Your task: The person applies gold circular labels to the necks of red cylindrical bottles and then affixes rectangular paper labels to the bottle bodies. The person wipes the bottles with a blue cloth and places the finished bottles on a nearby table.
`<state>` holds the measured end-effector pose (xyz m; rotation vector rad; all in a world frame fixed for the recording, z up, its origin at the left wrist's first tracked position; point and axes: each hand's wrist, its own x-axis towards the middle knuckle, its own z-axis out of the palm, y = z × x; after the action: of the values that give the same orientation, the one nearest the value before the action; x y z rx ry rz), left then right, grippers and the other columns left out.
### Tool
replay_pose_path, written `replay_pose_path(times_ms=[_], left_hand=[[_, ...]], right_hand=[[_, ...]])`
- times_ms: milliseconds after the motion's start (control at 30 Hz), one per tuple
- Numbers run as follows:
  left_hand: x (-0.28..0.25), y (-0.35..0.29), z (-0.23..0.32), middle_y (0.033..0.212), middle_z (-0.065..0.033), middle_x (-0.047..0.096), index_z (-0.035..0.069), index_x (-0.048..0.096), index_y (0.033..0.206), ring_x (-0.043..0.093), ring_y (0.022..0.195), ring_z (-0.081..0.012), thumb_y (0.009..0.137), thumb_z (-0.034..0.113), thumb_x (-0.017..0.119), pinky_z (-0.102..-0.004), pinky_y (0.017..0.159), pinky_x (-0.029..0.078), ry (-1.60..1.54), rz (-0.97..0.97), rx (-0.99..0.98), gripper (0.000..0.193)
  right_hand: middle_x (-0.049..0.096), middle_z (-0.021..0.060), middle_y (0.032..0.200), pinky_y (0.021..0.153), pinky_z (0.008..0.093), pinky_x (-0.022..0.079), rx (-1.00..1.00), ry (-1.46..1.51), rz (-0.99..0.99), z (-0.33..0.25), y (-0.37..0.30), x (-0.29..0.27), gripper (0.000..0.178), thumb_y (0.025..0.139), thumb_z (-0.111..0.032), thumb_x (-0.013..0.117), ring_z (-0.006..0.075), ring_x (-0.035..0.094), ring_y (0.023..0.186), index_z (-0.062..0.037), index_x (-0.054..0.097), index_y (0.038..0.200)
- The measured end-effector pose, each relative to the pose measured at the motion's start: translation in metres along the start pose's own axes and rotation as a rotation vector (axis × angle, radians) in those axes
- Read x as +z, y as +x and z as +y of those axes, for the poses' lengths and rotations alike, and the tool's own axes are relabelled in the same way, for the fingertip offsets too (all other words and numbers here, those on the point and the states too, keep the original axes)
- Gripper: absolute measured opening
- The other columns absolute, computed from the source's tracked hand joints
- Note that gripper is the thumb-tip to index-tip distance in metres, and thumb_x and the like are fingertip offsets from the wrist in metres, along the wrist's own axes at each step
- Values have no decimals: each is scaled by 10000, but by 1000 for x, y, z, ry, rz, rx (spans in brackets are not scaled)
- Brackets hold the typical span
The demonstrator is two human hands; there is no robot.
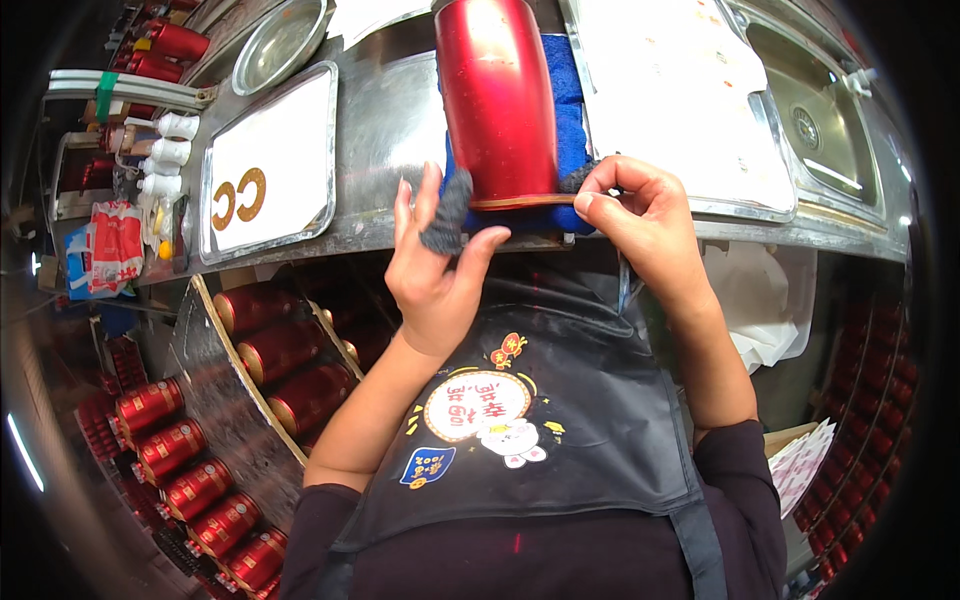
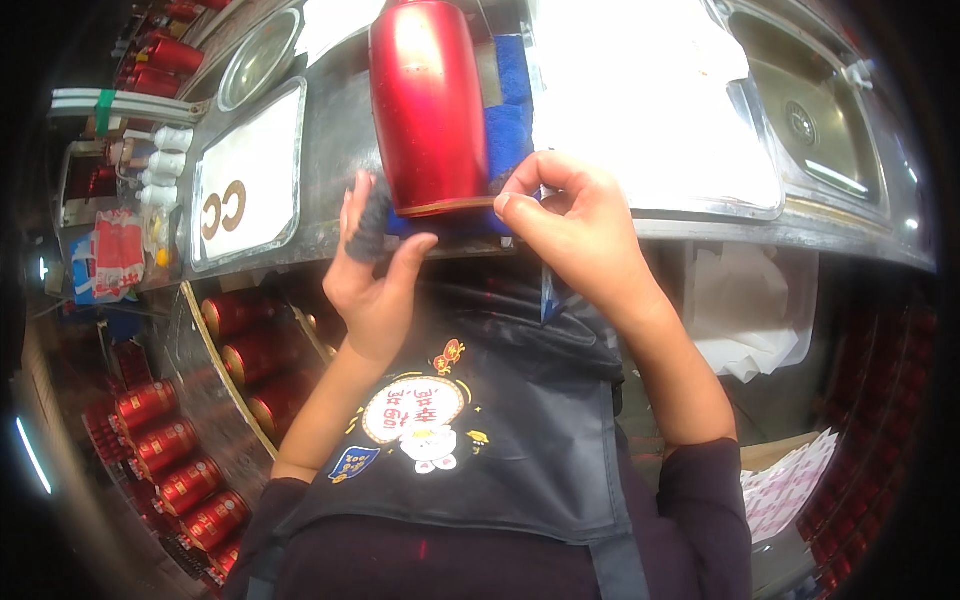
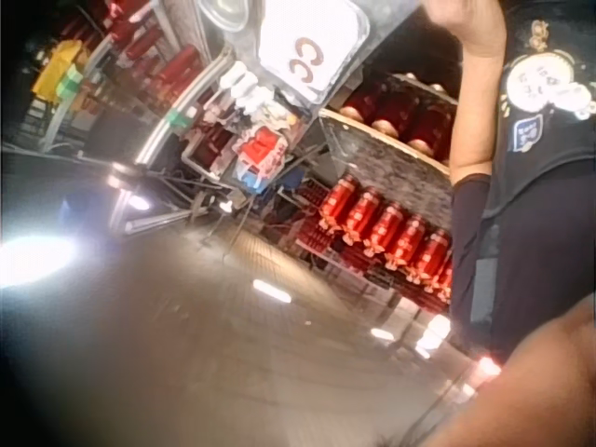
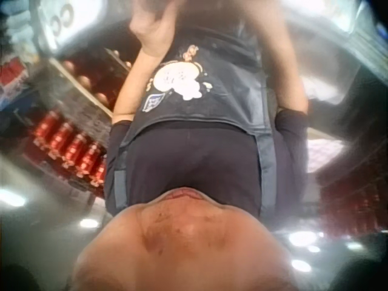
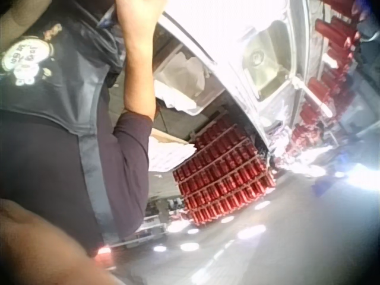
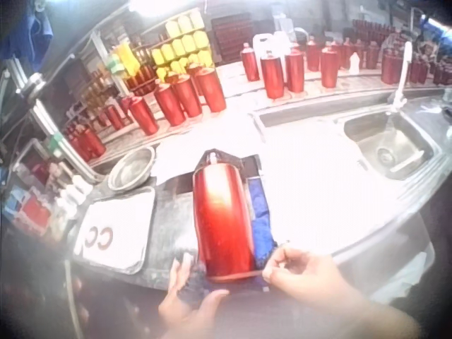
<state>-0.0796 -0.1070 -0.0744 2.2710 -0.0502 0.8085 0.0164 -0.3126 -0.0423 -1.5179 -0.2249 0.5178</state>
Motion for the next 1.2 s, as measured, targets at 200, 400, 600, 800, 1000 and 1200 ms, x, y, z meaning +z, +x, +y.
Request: replay_pose_path(times_ms=[200, 400, 600, 800, 1000, 1200], left_hand=[[1, -5, 3, 1409, -240, 600, 15, 766, 1110, 664, 1196, -343, 793, 130, 858, -638, 1145, 289, 144, -62, 123, 349], [1, 13, 19, 1427, -251, 583, 57, 775, 1120, 643, 1233, -366, 735, 116, 876, -636, 1162, 266, 283, -98, 240, 403], [13, 28, 25, 1473, -234, 551, 121, 769, 1176, 585, 1302, -417, 717, 103, 865, -649, 1160, 257, 398, -140, 285, 470], [10, 21, 1, 1391, -217, 623, 18, 673, 1304, 628, 1263, -367, 751, 89, 875, -601, 1155, 323, -210, 0, -135, 593], [-3, -12, -2, 1348, -217, 653, -19, 728, 1171, 639, 1243, -371, 774, 100, 871, -609, 1171, 292, 12, -42, -65, 438], [2, -15, -1, 1372, -204, 642, -3, 748, 1123, 649, 1228, -370, 785, 95, 860, -654, 1157, 255, 92, -47, 68, 369]], right_hand=[[603, -46, 803, 608, 187, 374, -8, -3, -4, 1, 1, -2, 86, 895, -74, 697, 5, 497, 708, -27, 648, 842], [608, -49, 805, 609, 186, 380, -20, -32, -3, 4, 3, -3, 83, 896, -70, 697, 3, 499, 704, -25, 650, 843], [621, -44, 821, 603, 177, 394, 13, -81, -17, 7, 3, 0, 70, 898, -57, 701, 1, 509, 700, -19, 658, 857], [624, -38, 823, 614, 176, 405, 19, -47, -19, 4, 2, 0, 73, 899, -56, 700, 7, 519, 708, -18, 659, 852], [615, -37, 812, 640, 184, 400, 6, 24, -11, 2, 1, 0, 73, 896, -52, 694, 14, 520, 738, -20, 654, 845], [608, -40, 797, 610, 186, 373, -26, 38, -1, 7, 2, -6, 76, 898, -62, 689, 9, 499, 711, -28, 649, 843]])
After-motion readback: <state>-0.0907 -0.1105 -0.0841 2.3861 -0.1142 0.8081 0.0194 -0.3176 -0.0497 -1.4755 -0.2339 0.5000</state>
